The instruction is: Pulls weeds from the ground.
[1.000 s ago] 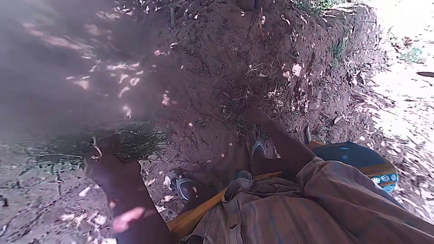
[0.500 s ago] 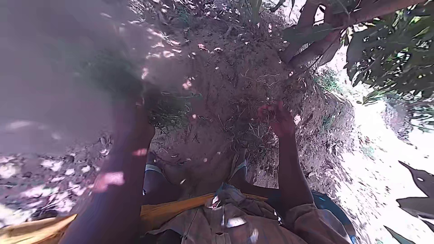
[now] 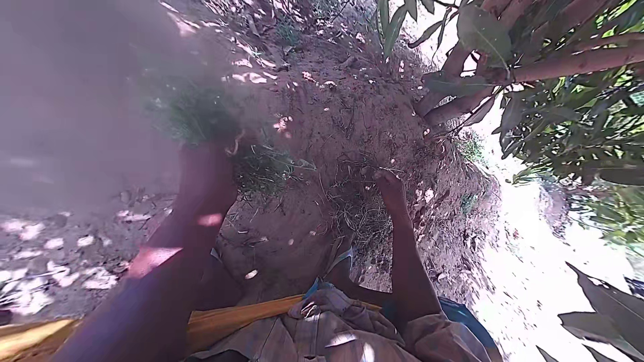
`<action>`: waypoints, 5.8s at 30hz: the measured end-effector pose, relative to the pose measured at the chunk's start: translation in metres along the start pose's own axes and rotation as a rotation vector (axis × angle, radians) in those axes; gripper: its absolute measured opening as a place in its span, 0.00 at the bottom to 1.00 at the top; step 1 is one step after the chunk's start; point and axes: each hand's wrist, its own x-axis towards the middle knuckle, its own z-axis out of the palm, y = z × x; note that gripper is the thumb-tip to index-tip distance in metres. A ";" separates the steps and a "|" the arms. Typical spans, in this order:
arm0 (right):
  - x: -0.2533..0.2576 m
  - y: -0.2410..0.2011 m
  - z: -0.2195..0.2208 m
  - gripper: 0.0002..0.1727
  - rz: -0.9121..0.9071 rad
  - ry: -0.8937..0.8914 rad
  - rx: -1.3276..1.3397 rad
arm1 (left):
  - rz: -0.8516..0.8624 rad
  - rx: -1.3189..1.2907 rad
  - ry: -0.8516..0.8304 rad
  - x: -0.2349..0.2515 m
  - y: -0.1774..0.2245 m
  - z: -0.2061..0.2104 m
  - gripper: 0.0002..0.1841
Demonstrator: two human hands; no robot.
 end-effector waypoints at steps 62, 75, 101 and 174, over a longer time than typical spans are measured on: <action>-0.003 0.034 -0.055 0.22 0.114 -0.207 -0.090 | -0.276 -0.001 -0.188 -0.050 -0.015 0.052 0.05; -0.018 0.047 -0.087 0.19 0.032 0.097 0.673 | -0.285 0.009 -0.248 -0.051 -0.030 0.075 0.08; 0.000 0.058 0.006 0.17 0.330 -0.236 0.365 | -0.278 0.022 -0.223 -0.049 -0.020 0.064 0.06; -0.042 -0.034 0.048 0.18 -0.208 -0.552 0.982 | -0.232 0.235 -0.535 -0.072 0.004 0.046 0.12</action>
